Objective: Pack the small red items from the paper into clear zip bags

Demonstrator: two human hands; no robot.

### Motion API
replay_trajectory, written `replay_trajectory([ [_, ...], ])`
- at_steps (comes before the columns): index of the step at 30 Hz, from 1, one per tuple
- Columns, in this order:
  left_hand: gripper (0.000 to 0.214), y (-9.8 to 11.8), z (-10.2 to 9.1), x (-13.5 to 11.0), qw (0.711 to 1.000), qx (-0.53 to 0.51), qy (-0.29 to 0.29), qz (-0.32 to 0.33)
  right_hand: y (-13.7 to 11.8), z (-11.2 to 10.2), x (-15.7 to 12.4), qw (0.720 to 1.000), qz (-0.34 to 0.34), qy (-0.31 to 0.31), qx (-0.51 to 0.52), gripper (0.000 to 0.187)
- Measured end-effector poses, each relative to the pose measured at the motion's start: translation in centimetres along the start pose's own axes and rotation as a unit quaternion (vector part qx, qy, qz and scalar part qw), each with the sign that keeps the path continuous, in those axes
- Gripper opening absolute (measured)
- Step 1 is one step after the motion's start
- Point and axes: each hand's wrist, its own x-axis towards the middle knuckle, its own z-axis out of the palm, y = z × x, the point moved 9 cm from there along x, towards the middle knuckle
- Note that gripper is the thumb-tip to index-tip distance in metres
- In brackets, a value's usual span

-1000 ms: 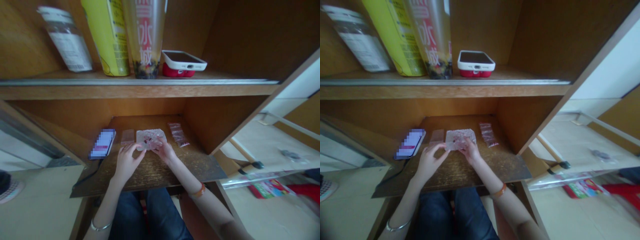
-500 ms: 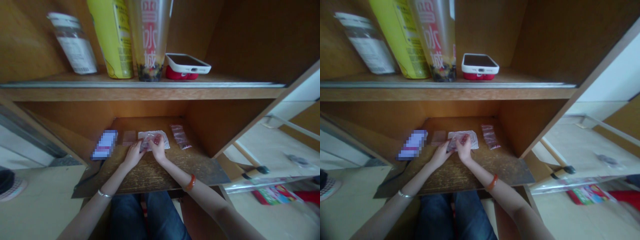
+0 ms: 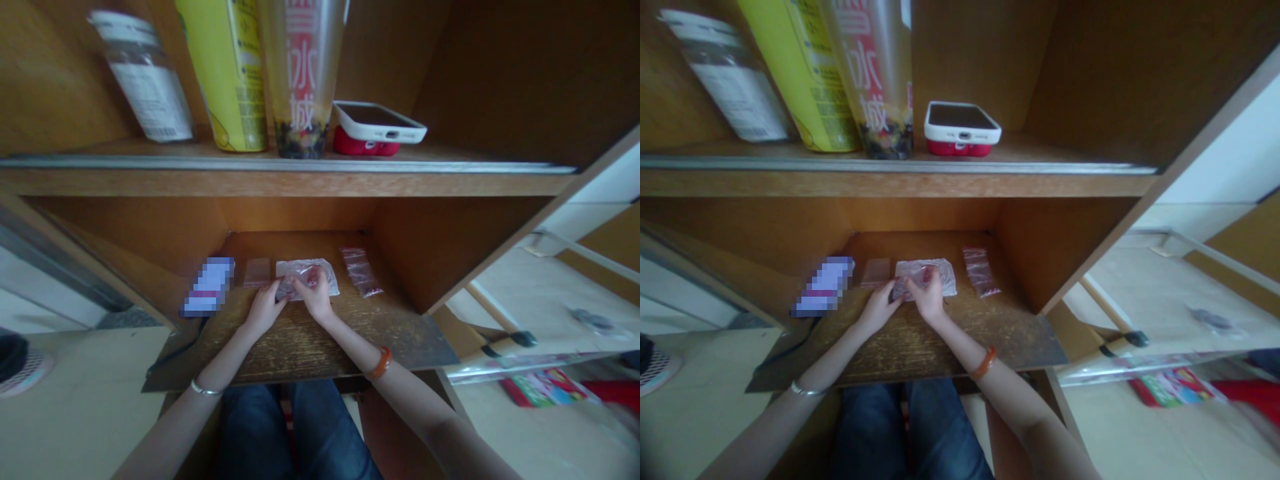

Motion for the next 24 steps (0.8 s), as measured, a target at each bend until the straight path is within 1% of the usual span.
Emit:
replay_trajectory([
  [3,0.036,-0.4,-0.4,0.0,1.0,-0.011,0.013,-0.023,-0.2,0.0,0.2,1.0,-0.001,-0.007,0.023,0.041],
  [8,0.027,-0.5,-0.3,0.1,0.999,-0.018,0.002,-0.032,-0.8,0.0,0.5,0.997,0.0,-0.024,0.07,0.032],
  [13,0.026,-0.3,-0.7,0.1,0.999,-0.004,0.016,-0.03,-1.0,0.3,0.5,0.994,0.009,-0.049,0.097,0.023],
  [17,0.026,-0.2,-0.8,0.1,0.999,-0.004,0.025,-0.032,-0.7,0.3,0.5,0.991,0.014,-0.048,0.127,0.019],
  [21,0.025,-0.3,-1.0,0.0,0.999,-0.004,0.036,-0.04,-0.7,0.3,0.6,0.99,0.012,-0.056,0.131,0.016],
  [24,0.021,-0.1,-1.2,0.0,0.998,-0.026,0.042,-0.029,-0.7,0.3,0.7,0.993,0.003,-0.064,0.104,0.017],
])
